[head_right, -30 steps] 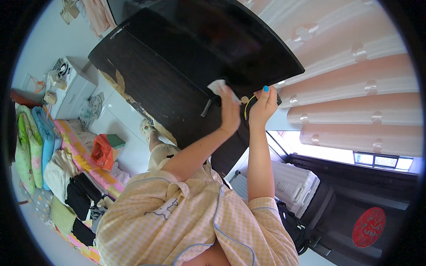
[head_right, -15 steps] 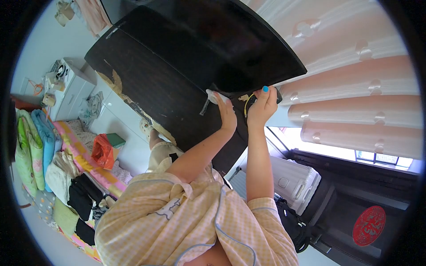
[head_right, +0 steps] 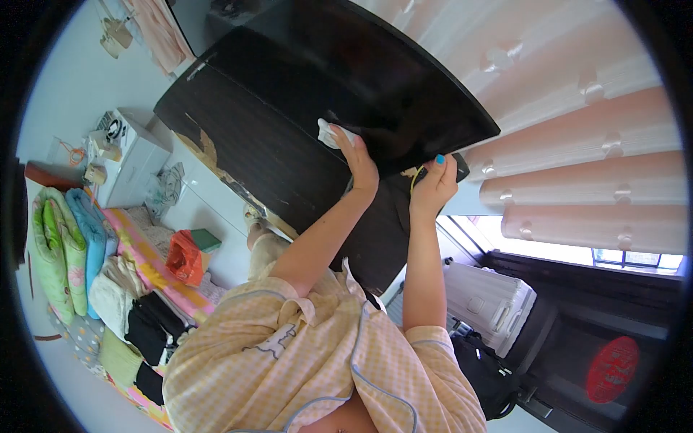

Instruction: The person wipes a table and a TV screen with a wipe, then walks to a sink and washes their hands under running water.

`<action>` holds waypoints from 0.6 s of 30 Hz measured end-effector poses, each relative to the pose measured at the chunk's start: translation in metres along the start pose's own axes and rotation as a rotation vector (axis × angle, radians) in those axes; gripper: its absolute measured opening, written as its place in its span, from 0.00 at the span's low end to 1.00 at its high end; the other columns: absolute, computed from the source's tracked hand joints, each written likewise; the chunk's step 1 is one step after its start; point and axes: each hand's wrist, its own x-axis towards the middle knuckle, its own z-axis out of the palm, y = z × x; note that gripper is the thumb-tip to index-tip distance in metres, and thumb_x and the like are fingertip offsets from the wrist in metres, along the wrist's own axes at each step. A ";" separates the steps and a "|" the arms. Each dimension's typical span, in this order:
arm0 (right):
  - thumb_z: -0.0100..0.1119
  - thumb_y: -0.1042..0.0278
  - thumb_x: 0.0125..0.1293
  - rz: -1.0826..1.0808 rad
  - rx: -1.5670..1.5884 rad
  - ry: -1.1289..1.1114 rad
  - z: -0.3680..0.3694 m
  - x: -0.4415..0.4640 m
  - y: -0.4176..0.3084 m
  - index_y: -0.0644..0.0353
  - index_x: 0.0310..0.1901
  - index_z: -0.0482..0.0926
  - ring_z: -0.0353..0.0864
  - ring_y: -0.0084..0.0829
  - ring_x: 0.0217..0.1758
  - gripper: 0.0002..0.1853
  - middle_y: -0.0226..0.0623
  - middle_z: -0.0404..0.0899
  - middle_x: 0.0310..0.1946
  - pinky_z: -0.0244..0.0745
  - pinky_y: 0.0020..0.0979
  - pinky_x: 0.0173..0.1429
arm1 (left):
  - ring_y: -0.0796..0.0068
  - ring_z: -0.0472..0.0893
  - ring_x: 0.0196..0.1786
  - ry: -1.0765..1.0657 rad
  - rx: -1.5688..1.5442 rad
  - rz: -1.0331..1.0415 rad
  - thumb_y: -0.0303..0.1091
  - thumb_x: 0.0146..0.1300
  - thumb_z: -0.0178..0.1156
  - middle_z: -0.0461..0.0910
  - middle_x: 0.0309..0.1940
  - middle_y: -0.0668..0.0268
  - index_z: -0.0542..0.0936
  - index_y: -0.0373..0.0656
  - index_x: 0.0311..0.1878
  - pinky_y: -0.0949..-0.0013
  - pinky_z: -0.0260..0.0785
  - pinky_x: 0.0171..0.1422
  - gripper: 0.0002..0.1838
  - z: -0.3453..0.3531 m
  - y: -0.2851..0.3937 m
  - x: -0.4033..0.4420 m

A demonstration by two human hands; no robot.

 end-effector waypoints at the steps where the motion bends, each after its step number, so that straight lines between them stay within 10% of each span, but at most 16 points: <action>1: 0.44 0.58 0.65 -0.007 -0.029 0.028 0.002 -0.001 0.000 0.67 0.33 0.70 0.68 0.20 0.25 0.17 0.31 0.71 0.20 0.64 0.21 0.32 | 0.56 0.32 0.69 -0.021 0.094 0.095 0.38 0.66 0.34 0.30 0.67 0.51 0.37 0.36 0.65 0.63 0.24 0.69 0.30 0.000 0.004 0.006; 7: 0.41 0.61 0.66 0.017 -0.131 0.179 0.014 -0.011 -0.012 0.66 0.35 0.68 0.63 0.21 0.28 0.15 0.29 0.66 0.24 0.61 0.21 0.35 | 0.53 0.30 0.68 -0.050 0.096 0.151 0.41 0.65 0.35 0.27 0.66 0.50 0.34 0.37 0.65 0.61 0.21 0.68 0.32 -0.017 0.017 0.051; 18: 0.37 0.58 0.66 0.232 -0.138 0.591 0.081 -0.043 -0.006 0.71 0.62 0.47 0.45 0.39 0.67 0.29 0.50 0.44 0.64 0.38 0.32 0.68 | 0.56 0.25 0.68 -0.066 0.118 0.113 0.46 0.66 0.32 0.23 0.66 0.52 0.31 0.37 0.65 0.62 0.18 0.68 0.34 -0.084 0.021 0.184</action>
